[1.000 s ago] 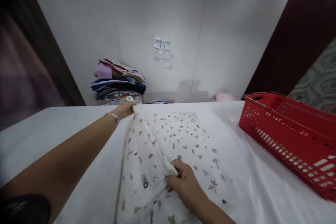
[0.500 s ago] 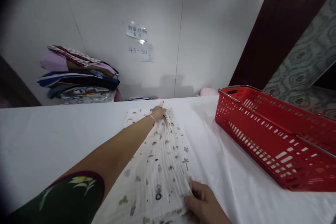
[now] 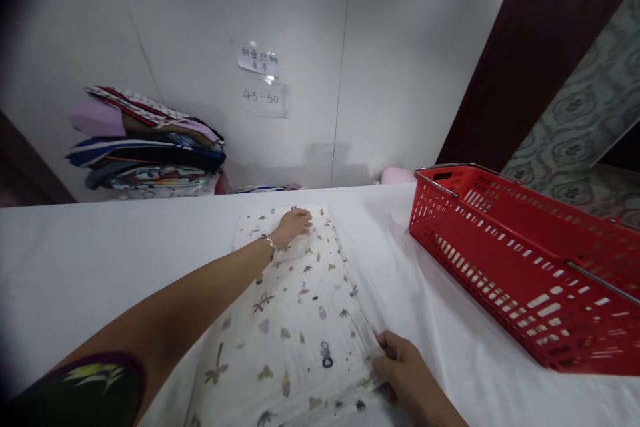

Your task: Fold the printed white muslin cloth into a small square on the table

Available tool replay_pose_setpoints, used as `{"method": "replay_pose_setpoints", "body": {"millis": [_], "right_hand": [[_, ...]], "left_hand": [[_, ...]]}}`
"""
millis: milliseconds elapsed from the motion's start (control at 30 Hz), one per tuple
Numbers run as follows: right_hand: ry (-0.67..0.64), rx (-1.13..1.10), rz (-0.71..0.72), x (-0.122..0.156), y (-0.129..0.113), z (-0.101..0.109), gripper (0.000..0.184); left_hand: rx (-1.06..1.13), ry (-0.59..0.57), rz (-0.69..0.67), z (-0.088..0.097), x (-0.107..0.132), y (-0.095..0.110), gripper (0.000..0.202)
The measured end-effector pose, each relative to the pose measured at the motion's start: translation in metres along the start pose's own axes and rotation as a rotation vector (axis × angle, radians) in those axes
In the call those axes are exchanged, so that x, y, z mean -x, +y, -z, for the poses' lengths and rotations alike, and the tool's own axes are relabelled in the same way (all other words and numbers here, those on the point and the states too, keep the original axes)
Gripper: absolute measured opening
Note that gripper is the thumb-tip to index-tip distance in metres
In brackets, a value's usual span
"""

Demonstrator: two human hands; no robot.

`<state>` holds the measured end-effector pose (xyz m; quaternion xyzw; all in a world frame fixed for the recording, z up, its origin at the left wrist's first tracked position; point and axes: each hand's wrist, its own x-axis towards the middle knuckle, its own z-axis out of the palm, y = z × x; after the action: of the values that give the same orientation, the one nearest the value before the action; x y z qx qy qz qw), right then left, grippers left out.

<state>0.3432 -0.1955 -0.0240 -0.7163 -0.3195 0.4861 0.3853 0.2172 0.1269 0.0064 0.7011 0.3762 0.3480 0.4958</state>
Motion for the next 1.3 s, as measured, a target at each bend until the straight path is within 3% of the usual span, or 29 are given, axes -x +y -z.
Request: {"method": "replay_pose_setpoints", "body": {"millis": [133, 233, 367, 467, 567, 667, 733, 833, 1033, 1300], "right_hand": [[0.046, 0.025, 0.006, 0.003, -0.009, 0.003, 0.016], [0.094, 0.061, 0.003, 0.003, -0.010, 0.010, 0.013], [0.074, 0.277, -0.028, 0.003, -0.010, 0.016, 0.010], [0.074, 0.480, -0.010, 0.004, -0.014, 0.017, 0.009], [0.105, 0.637, 0.016, 0.005, -0.018, 0.016, 0.010], [0.167, 0.710, 0.072, 0.009, -0.022, 0.015, 0.019], [0.214, 0.723, 0.088, 0.014, -0.025, 0.014, 0.021], [0.233, 0.588, 0.095, 0.021, -0.032, 0.015, 0.023], [0.190, 0.300, 0.043, 0.027, -0.050, 0.015, 0.019], [0.165, 0.124, 0.060, 0.031, -0.089, 0.009, 0.017]], "left_hand": [[-0.101, 0.028, 0.064, 0.063, 0.052, 0.005, 0.026], [-0.334, 0.084, 0.023, 0.105, 0.102, -0.001, 0.027], [-0.410, 0.155, 0.220, 0.132, 0.172, -0.014, 0.042], [-0.238, 0.117, 0.391, 0.128, 0.218, -0.016, 0.057], [-0.009, -0.001, 0.544, 0.111, 0.255, -0.008, 0.073], [0.092, -0.127, 0.606, 0.094, 0.280, 0.006, 0.081], [0.071, -0.135, 0.594, 0.085, 0.292, 0.013, 0.087], [-0.081, -0.110, 0.453, 0.075, 0.309, 0.017, 0.091], [-0.732, -0.076, -0.033, 0.058, 0.339, 0.014, 0.080], [-0.974, 0.004, -0.355, 0.028, 0.328, 0.021, 0.064]]}}
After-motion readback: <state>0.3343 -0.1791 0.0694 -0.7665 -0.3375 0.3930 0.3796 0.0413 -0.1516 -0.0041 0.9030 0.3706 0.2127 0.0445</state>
